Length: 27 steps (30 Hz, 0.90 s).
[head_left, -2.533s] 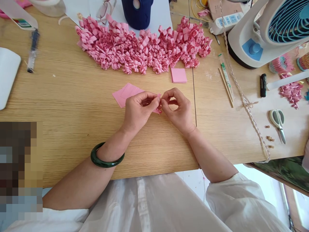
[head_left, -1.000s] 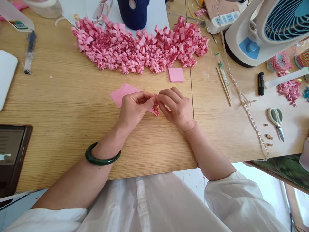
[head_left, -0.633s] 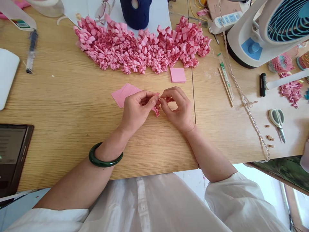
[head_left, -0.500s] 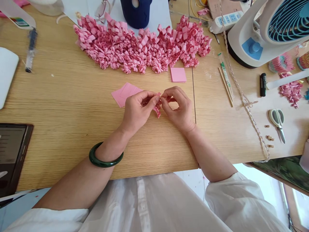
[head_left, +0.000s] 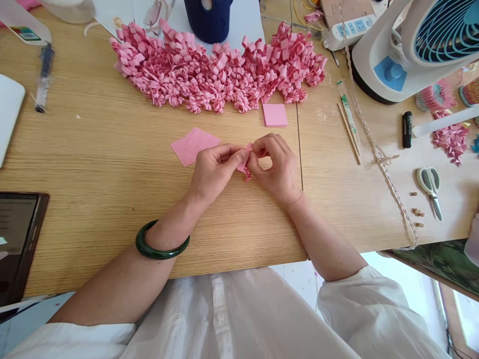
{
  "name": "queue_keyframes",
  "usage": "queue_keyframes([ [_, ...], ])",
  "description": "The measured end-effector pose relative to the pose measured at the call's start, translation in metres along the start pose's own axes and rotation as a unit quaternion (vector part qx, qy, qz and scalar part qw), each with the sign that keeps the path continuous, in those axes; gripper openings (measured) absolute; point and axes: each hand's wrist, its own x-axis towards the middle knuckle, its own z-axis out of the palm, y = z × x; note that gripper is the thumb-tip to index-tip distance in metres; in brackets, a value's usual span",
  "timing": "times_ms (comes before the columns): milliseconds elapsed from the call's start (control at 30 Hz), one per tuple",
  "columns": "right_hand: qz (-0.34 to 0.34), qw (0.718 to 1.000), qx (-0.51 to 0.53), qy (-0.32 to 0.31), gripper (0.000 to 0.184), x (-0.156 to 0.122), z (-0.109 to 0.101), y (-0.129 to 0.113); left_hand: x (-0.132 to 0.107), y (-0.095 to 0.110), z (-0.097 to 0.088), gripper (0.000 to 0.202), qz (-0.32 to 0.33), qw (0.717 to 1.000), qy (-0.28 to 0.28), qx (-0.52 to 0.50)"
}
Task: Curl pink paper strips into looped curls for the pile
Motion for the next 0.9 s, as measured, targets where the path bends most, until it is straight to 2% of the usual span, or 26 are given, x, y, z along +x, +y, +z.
queue_keyframes([
  [167,0.021,1.000,0.014,0.011,0.017,-0.001,0.001,-0.002,0.000,-0.002,0.000,0.027,-0.012,0.999,-0.016,-0.031],
  [467,0.057,0.998,0.032,0.013,0.015,-0.001,0.003,-0.005,-0.001,-0.001,0.001,0.023,0.001,1.000,-0.015,-0.019],
  [533,0.035,0.999,0.009,0.019,0.015,-0.002,0.003,-0.005,-0.001,-0.001,0.000,0.021,0.003,1.000,-0.015,-0.019],
  [733,-0.100,0.989,-0.109,0.011,0.010,-0.001,-0.002,0.001,-0.001,-0.003,-0.001,0.016,-0.001,0.999,-0.001,-0.052],
  [900,-0.134,0.986,-0.098,-0.013,0.011,0.000,-0.004,0.005,0.001,-0.006,0.000,0.011,-0.009,0.997,0.014,-0.079],
])
